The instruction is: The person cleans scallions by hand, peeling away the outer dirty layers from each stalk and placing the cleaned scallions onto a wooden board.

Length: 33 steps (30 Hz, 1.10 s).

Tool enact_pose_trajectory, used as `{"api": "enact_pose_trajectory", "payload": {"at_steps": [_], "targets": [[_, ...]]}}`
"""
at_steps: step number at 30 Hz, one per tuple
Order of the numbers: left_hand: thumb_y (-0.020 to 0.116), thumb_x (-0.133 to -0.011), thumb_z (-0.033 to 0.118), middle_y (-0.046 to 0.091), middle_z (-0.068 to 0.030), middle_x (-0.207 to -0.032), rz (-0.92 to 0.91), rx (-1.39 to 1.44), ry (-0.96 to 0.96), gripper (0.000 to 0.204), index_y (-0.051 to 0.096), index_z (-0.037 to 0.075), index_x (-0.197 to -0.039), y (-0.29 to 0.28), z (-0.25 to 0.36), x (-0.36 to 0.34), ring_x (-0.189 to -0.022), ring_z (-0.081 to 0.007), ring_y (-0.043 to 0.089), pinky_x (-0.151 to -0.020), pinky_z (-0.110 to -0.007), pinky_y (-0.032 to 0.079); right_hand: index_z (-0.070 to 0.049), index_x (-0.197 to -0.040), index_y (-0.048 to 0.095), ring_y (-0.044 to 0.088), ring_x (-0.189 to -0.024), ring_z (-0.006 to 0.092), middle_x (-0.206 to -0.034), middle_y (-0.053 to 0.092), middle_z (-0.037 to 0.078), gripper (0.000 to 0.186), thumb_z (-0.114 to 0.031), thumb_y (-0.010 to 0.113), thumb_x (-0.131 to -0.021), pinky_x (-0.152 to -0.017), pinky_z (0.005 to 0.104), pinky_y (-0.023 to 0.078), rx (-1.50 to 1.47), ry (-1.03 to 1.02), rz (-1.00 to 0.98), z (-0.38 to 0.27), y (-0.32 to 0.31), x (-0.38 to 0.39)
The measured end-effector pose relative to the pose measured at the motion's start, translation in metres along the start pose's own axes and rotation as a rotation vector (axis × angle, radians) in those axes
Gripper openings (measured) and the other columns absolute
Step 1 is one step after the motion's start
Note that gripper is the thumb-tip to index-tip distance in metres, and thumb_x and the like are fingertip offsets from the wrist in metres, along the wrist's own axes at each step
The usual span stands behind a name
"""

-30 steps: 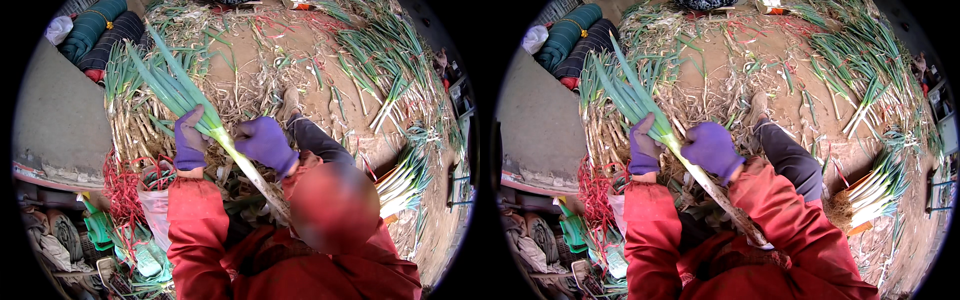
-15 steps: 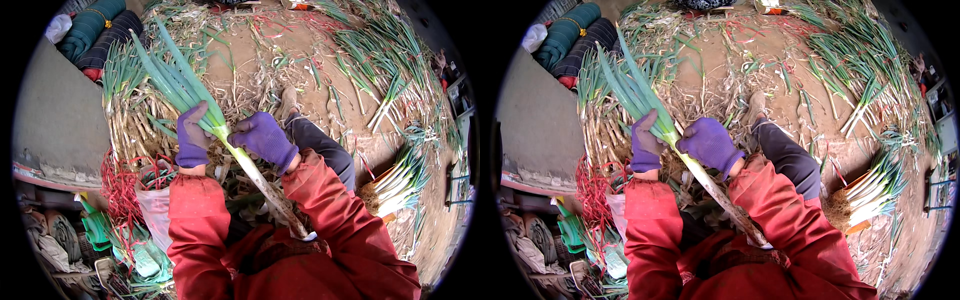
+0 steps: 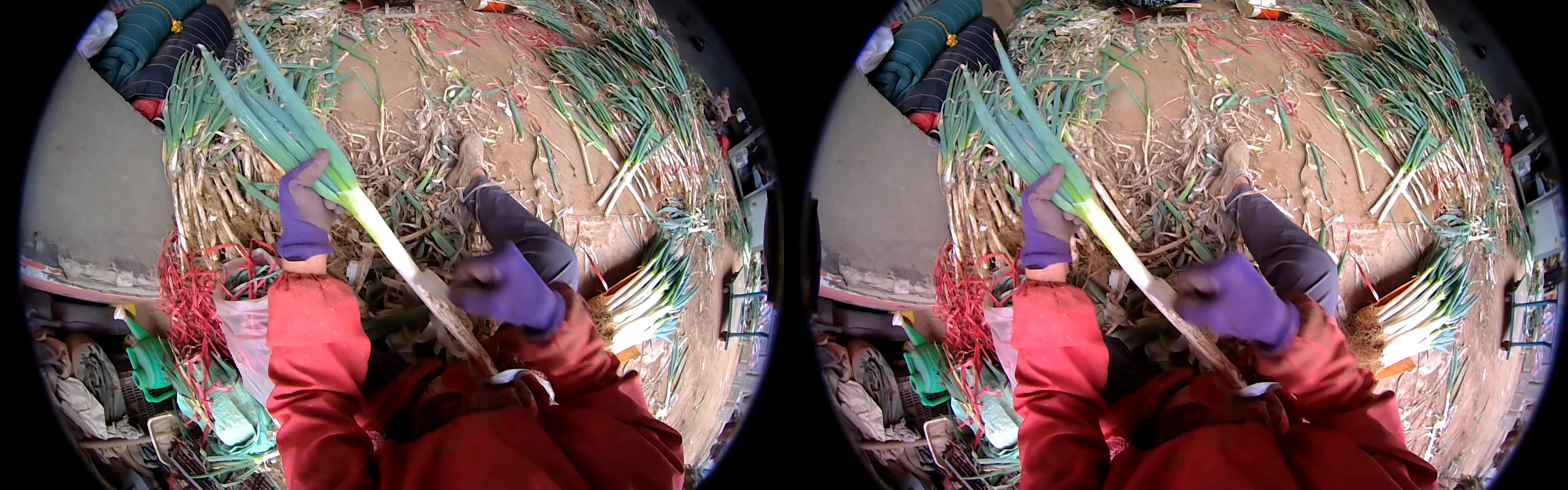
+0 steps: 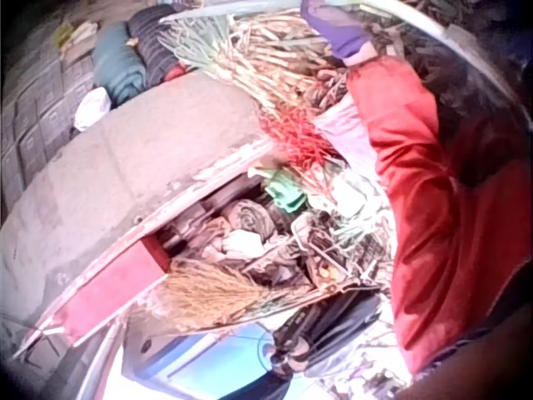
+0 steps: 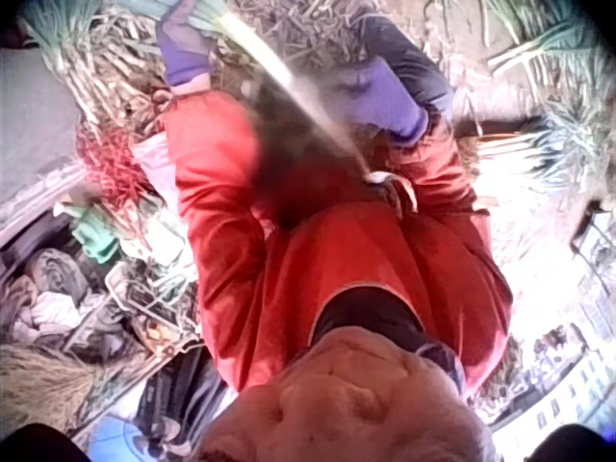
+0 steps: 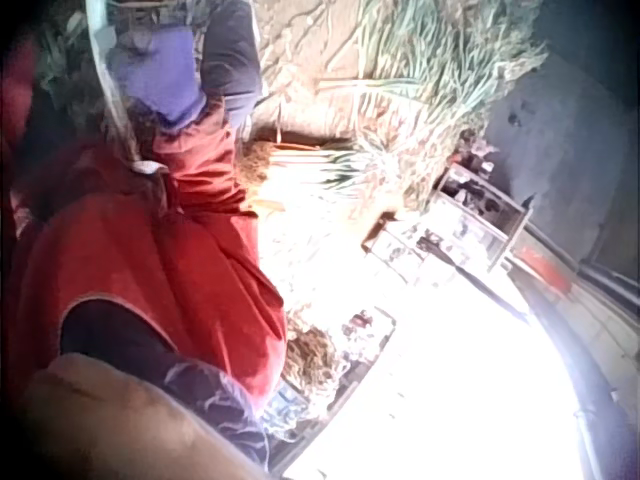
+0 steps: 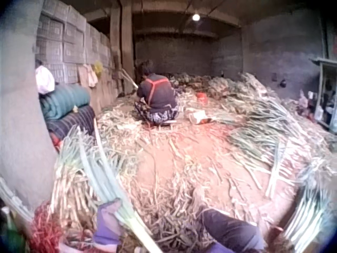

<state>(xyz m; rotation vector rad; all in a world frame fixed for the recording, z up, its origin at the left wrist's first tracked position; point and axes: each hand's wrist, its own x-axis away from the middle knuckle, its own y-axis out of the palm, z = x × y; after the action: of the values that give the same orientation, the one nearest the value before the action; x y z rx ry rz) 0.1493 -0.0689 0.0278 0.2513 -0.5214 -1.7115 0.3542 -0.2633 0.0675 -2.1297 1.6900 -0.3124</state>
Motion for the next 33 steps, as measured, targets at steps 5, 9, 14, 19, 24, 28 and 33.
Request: {"api": "enact_pose_trajectory", "payload": {"at_steps": [5,9,14,19,24,28,33], "targets": [[0.062,-0.084,0.024,0.061,-0.0120,-0.067,0.000,0.108,0.009,0.028,0.058,0.001,-0.099,-0.021,0.005,-0.019,-0.037,-0.0159,0.044,-0.035,-0.027,0.036,-0.010,-0.072,0.064,0.059,-0.051,0.0237,-0.058,0.056,0.010,0.006,-0.015,0.067,-0.071,-0.046,0.0370,0.043,0.318,0.043,-0.275,0.029,-0.005,0.152],[0.061,-0.084,0.020,0.061,-0.0103,-0.067,0.041,0.228,0.029,0.019,0.060,0.002,-0.090,-0.045,0.021,-0.025,-0.039,-0.0154,0.047,-0.036,-0.027,0.034,-0.011,-0.069,0.067,0.061,-0.054,0.0282,-0.060,0.059,0.011,0.010,-0.020,0.066,-0.064,-0.048,0.0417,0.045,0.568,0.355,-0.666,0.067,-0.003,0.241],[0.063,-0.084,0.022,0.061,-0.0067,-0.067,0.145,0.272,0.018,0.018,0.061,0.005,-0.089,-0.066,0.032,-0.029,-0.039,-0.0141,0.043,-0.038,-0.027,0.033,-0.006,-0.089,0.067,0.064,-0.061,0.0226,-0.079,0.067,0.011,0.018,-0.021,0.067,-0.078,-0.057,0.0314,0.051,0.527,0.320,-0.089,0.044,-0.023,0.169],[0.065,-0.082,0.027,0.061,-0.0044,-0.067,0.295,0.198,0.083,0.022,0.062,0.006,-0.090,-0.083,0.036,-0.037,-0.041,-0.0152,0.042,-0.047,-0.030,0.040,-0.005,-0.130,0.046,0.065,-0.075,0.0120,-0.086,0.069,0.007,0.053,-0.020,0.066,-0.084,-0.066,0.0258,0.052,-0.061,0.095,0.002,0.044,0.038,0.087],[0.063,-0.084,0.034,0.063,-0.0097,-0.079,0.252,0.217,0.251,0.031,0.060,0.004,-0.094,-0.105,0.040,-0.045,-0.059,-0.0214,0.058,-0.057,-0.035,0.051,-0.004,-0.124,0.052,0.065,-0.072,0.0123,-0.086,0.068,0.007,0.041,-0.013,0.061,-0.085,-0.066,0.0253,0.051,-0.374,0.290,0.058,0.059,0.062,0.084],[0.060,-0.088,0.031,0.063,-0.0086,-0.081,0.099,0.091,0.158,0.032,0.058,0.001,-0.100,-0.082,0.019,-0.047,-0.062,-0.0193,0.059,-0.058,-0.037,0.054,-0.007,-0.116,0.058,0.060,-0.053,0.0228,-0.067,0.062,0.011,0.032,-0.024,0.059,-0.089,-0.052,0.0329,0.047,0.059,0.106,0.164,0.041,0.055,0.071],[0.062,-0.086,0.025,0.060,-0.0039,-0.077,0.255,0.079,0.142,0.024,0.058,0.004,-0.097,-0.079,0.020,-0.045,-0.052,-0.0146,0.049,-0.049,-0.028,0.043,-0.002,-0.109,0.062,0.057,-0.048,0.0283,-0.059,0.056,0.015,0.034,-0.031,0.055,-0.092,-0.047,0.0349,0.044,0.177,0.114,0.081,0.018,0.054,0.102]]}}
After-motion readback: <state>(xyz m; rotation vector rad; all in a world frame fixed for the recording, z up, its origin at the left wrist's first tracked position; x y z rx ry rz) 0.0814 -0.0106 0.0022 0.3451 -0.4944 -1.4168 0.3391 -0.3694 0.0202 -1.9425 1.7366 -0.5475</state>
